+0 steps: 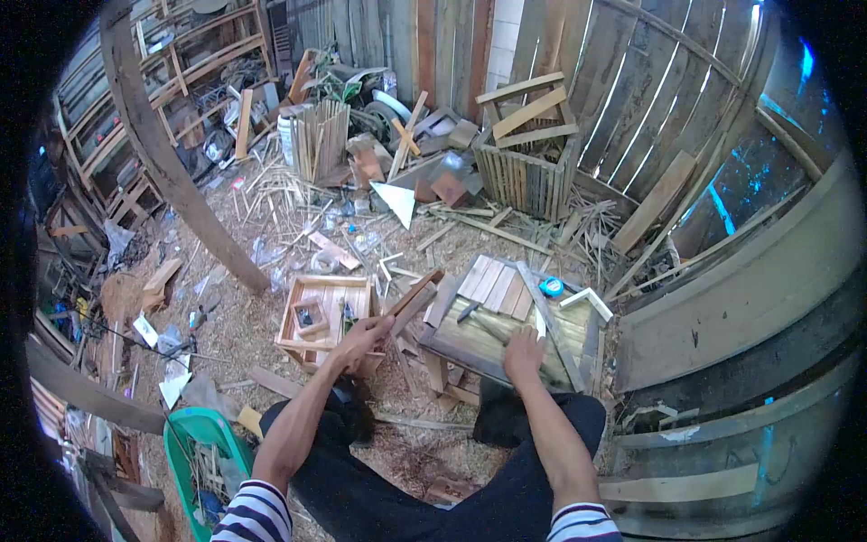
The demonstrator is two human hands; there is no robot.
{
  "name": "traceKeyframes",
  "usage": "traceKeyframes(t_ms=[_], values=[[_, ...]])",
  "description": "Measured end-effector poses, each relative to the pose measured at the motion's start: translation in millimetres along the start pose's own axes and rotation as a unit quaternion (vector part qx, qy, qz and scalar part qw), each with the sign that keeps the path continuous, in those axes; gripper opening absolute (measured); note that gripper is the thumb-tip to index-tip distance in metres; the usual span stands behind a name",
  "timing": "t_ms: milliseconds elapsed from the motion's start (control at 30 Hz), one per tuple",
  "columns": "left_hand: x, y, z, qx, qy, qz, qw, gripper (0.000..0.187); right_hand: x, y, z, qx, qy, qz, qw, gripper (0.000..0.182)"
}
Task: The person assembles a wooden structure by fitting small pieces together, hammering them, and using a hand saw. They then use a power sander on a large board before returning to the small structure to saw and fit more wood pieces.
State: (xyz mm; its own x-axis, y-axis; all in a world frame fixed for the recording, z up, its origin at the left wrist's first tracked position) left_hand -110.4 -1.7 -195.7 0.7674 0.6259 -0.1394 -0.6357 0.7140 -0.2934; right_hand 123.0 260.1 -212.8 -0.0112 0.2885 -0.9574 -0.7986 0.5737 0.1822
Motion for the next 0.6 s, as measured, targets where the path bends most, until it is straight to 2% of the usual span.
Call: traceKeyframes(t_ms=[33, 100, 167, 200, 267, 300, 367, 400, 433, 467, 500, 567, 600], values=[[3, -1, 7, -0.018, -0.014, -0.031, 0.999, 0.073, -16, 7, -6, 0.021, -0.024, 0.001, 0.999, 0.032], [9, -4, 18, -0.005, -0.028, -0.057, 0.998, 0.067, -49, 20, -15, -0.024, 0.215, 0.072, 0.974, 0.035], [17, -12, 32, -0.013, -0.094, -0.12, 0.988, 0.056, -86, 30, -25, -0.052, 0.429, 0.073, 0.899, 0.045], [23, -25, 50, -0.043, -0.137, -0.125, 0.982, 0.038, -101, 32, -29, -0.046, 0.43, 0.074, 0.899, 0.045], [34, -33, 60, -0.047, -0.17, -0.141, 0.974, 0.036, -121, 37, -29, 0.009, 0.637, -0.007, 0.771, 0.053], [39, -36, 67, -0.048, -0.205, -0.15, 0.966, 0.034, -125, 44, -23, 0.011, 0.637, -0.003, 0.771, 0.053], [38, -37, 65, -0.033, -0.189, -0.173, 0.966, 0.03, -131, 53, -20, -0.202, 0.642, -0.117, 0.73, 0.05], [32, -29, 55, -0.136, -0.177, -0.163, 0.961, 0.027, -143, 57, -24, -0.174, 0.673, -0.177, 0.697, 0.044], [26, -23, 45, -0.237, -0.164, -0.151, 0.946, 0.025, -142, 57, -27, -0.182, 0.689, -0.15, 0.685, 0.04], [26, -26, 51, -0.17, -0.131, -0.215, 0.953, 0.029, -141, 60, -29, -0.185, 0.668, -0.133, 0.709, 0.039], [30, -27, 59, -0.171, -0.133, -0.213, 0.953, 0.029, -142, 64, -30, -0.188, 0.644, -0.114, 0.733, 0.037], [42, -26, 74, -0.027, -0.161, -0.196, 0.967, 0.052, -142, 67, -32, -0.155, 0.638, -0.12, 0.744, 0.035], [45, -18, 73, -0.048, -0.198, -0.138, 0.969, 0.055, -141, 67, -34, -0.12, 0.632, -0.124, 0.755, 0.033]])
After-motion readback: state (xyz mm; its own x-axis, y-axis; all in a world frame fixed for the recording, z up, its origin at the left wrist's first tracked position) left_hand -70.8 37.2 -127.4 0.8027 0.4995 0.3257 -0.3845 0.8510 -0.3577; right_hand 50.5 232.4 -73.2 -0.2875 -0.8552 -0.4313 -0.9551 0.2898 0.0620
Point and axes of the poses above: each hand's wrist, its own y-axis towards the middle knuckle, its own x-axis out of the palm, z = x × y, the point moved 1 cm from there along y, towards the middle knuckle, and after that the axes turned 13 degrees about -y, right-handed, at the moved point
